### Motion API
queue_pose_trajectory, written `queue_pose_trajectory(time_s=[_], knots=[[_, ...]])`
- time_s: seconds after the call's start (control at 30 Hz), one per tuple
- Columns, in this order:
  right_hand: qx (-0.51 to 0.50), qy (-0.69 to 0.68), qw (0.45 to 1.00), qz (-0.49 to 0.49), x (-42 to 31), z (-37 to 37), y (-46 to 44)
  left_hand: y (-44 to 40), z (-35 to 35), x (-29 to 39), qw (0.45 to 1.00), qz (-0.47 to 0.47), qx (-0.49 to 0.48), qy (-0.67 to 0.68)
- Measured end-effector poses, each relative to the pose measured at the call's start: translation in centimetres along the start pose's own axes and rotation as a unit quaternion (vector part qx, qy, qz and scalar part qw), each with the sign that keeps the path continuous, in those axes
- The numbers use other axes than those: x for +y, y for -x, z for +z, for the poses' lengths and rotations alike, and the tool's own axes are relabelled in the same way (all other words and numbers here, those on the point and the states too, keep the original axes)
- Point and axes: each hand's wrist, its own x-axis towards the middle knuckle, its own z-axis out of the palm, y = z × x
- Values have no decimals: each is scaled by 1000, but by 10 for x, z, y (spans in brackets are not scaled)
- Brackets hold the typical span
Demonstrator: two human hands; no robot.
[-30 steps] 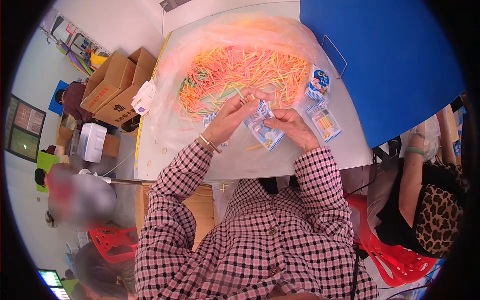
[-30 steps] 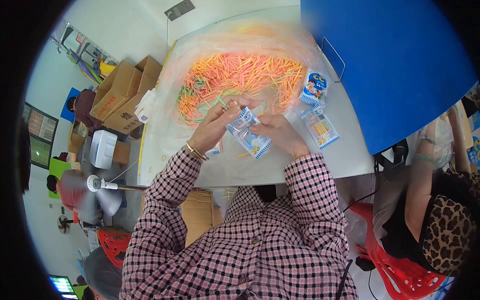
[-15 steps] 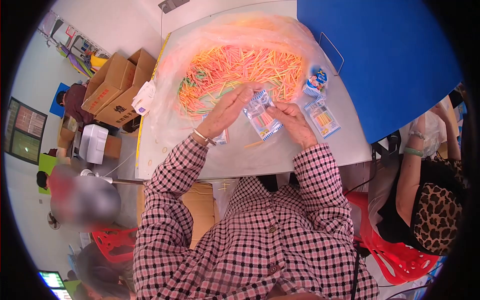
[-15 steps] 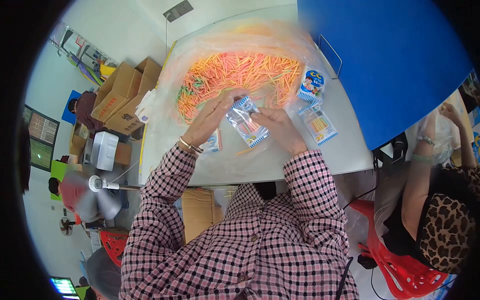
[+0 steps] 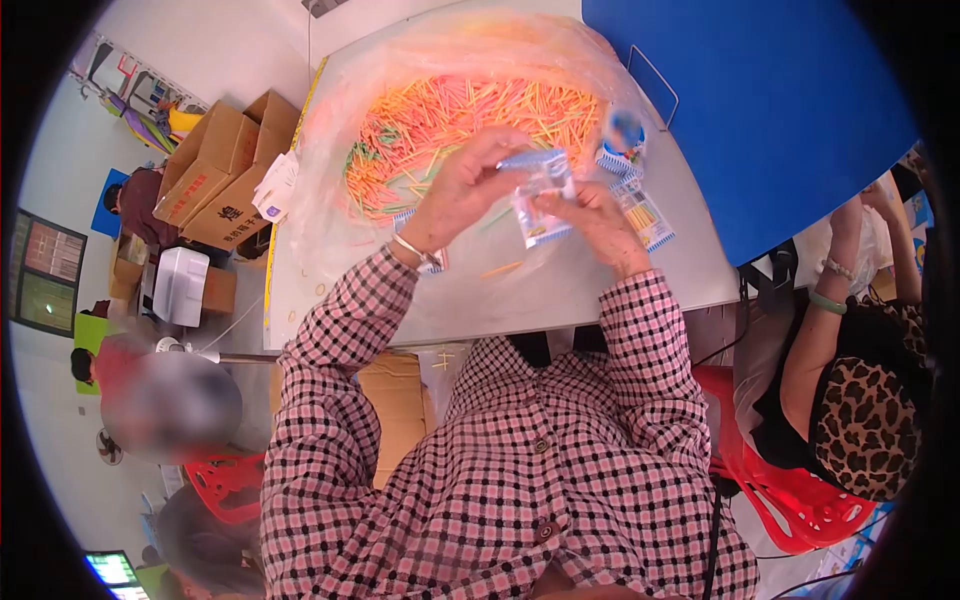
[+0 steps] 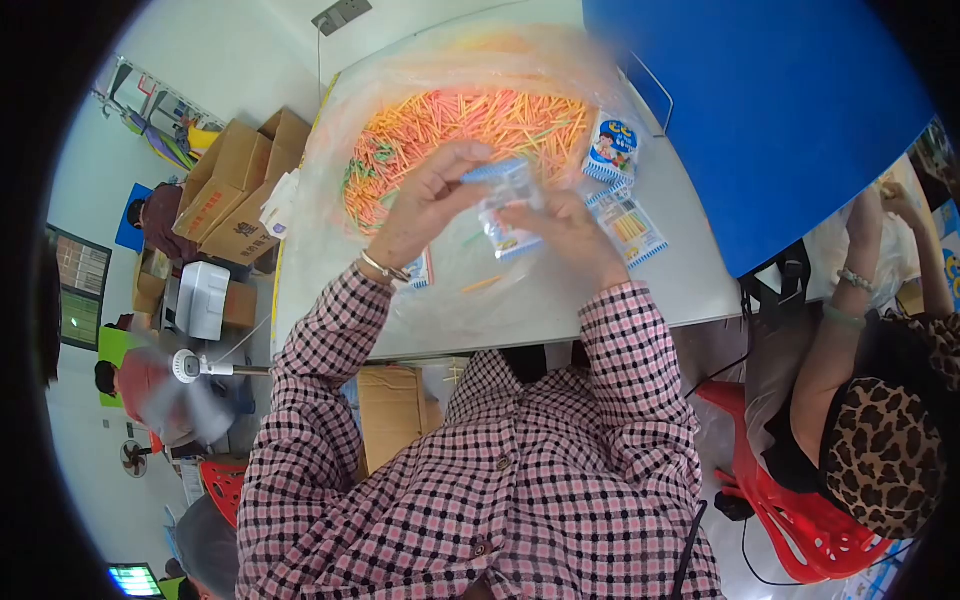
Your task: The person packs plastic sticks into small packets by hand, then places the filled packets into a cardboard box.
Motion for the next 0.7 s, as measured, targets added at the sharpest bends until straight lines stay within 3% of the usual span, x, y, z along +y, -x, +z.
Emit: queue_pose_trajectory(time_s=[0.13,0.2,0.23,0.3,0.47,0.57,0.7], knots=[[92,44,995,-23,-1,-32,8,15,-13,-31,997,-4,-31,64],[125,7,992,-29,-2,-40,10,39,-8,-39,953,-21,-193,-234],[141,-12,989,-32,-2,-41,11,51,0,-45,953,-22,-193,-233],[141,-13,990,-27,3,-40,10,71,17,-53,892,86,-168,-412],[148,-1,989,-21,6,-35,10,76,26,-53,878,106,-126,-449],[158,2,987,-27,3,-34,14,64,14,-53,949,72,-103,-288],[169,-3,985,-29,6,-30,18,21,1,-57,972,61,-53,-220]])
